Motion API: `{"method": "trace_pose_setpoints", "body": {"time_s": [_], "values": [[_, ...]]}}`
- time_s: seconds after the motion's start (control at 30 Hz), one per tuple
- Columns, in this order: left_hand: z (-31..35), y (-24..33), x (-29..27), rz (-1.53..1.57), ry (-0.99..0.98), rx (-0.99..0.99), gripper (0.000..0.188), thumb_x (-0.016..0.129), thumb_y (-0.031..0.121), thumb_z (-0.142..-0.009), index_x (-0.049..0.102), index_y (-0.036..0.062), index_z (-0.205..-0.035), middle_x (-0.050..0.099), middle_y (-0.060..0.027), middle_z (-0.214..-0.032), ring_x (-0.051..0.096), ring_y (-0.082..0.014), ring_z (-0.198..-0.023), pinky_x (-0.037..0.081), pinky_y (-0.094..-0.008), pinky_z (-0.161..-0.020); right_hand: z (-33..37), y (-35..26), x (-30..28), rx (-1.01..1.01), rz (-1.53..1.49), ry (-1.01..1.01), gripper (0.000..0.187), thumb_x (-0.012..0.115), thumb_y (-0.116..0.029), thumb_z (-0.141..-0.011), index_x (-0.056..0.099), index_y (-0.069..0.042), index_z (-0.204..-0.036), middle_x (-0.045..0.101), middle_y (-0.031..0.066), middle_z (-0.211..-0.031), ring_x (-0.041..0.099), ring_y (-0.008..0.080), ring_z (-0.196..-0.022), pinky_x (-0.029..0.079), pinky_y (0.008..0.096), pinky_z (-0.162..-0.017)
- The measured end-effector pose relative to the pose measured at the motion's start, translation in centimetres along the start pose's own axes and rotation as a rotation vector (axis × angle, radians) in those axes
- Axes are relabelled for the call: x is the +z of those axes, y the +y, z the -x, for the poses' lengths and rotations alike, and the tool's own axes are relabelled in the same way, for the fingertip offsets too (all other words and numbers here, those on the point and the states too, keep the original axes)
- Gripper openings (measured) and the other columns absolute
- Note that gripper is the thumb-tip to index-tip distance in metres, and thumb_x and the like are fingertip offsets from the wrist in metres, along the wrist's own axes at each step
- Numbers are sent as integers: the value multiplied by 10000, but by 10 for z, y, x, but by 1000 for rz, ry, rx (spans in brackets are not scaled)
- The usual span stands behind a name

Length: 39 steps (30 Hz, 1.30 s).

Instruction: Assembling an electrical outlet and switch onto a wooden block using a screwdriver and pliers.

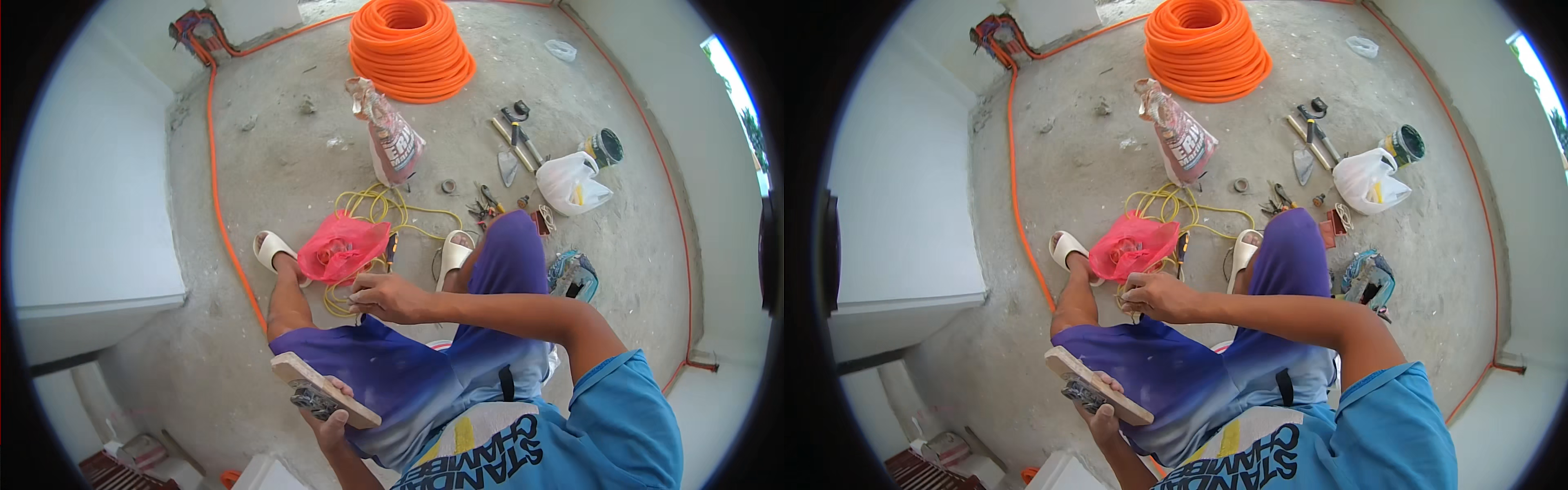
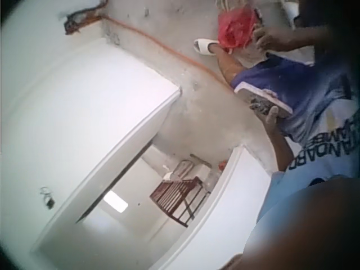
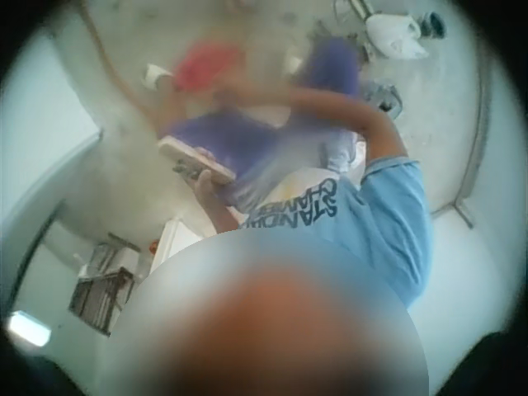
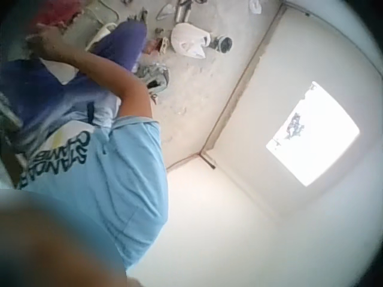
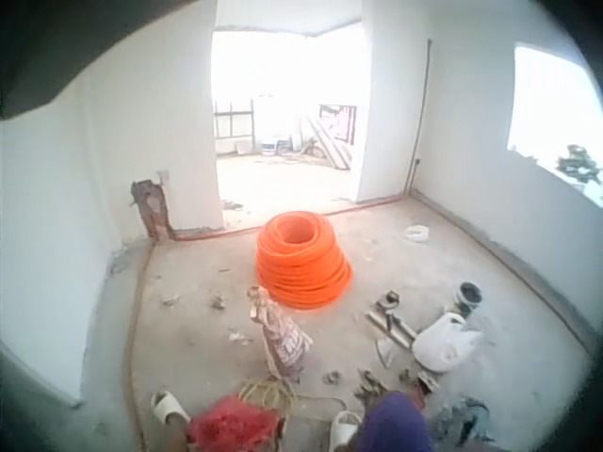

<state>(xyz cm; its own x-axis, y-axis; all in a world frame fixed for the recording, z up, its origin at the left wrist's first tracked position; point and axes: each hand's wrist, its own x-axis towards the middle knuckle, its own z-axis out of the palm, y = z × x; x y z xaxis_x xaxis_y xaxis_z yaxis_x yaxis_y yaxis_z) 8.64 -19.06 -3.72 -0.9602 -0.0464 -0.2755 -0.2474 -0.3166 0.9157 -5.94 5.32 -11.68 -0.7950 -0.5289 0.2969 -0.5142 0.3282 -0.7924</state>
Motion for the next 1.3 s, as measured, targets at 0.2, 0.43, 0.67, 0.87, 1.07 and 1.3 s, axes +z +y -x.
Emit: {"method": "trace_pose_setpoints", "body": {"time_s": [0.2, 0.43, 0.67, 0.87, 1.07, 1.3], "values": [[25, 20, 49, -55, -264, -20, 807, 868, 283, -657, 486, -3, -1307, 650, -122, -964, 644, -202, -862, 520, -299, -789, 62, -124, -79, 168, -149, 454, 114, 763, -110, -911, 760, -18, -977, 668, 104, -859, 687, 247, -755, 544, 337, -666], [40, -7, 129, -557, -673, 31, 781, 843, 200, -729, 461, 16, -1385, 600, -109, -1139, 625, -195, -994, 520, -328, -883, 105, -145, -125, 205, -136, 714, 119, 768, -64, -893, 770, 19, -979, 678, 97, -835, 672, 174, -748, 525, 297, -650], [58, -50, 172, -1149, -1169, 328, 821, 847, 284, -763, 513, 67, -1481, 546, -204, -1261, 592, -357, -1067, 500, -390, -989, 171, -92, -122, 634, -682, 790, 215, 712, -183, -994, 755, 28, -999, 689, 19, -816, 628, 81, -694, 529, 237, -638], [46, -13, 165, -1073, -981, 532, 700, 776, 392, -866, 560, 23, -1420, 571, -198, -1288, 571, -353, -1181, 447, -420, -1056, 189, -99, -104, 656, -784, 795, 187, 729, -162, -980, 751, 23, -999, 702, 18, -823, 630, 68, -716, 534, 234, -651], [-26, -16, 180, -1136, -630, 717, 318, 571, 183, -1033, 648, 9, -1287, 635, -191, -1229, 596, -345, -1161, 460, -444, -1032, 170, -117, -99, 536, -717, 746, 139, 741, -73, -935, 744, 52, -997, 727, 49, -857, 640, 75, -757, 524, 230, -682], [-46, -55, 180, -1075, -721, 440, 261, 566, 175, -1054, 698, -44, -1105, 638, -123, -847, 605, -241, -750, 487, -359, -709, 231, -76, -93, 509, -514, 971, 367, 803, -246, -900, 711, 7, -1150, 744, 99, -958, 701, 164, -856, 566, 303, -788]]}}
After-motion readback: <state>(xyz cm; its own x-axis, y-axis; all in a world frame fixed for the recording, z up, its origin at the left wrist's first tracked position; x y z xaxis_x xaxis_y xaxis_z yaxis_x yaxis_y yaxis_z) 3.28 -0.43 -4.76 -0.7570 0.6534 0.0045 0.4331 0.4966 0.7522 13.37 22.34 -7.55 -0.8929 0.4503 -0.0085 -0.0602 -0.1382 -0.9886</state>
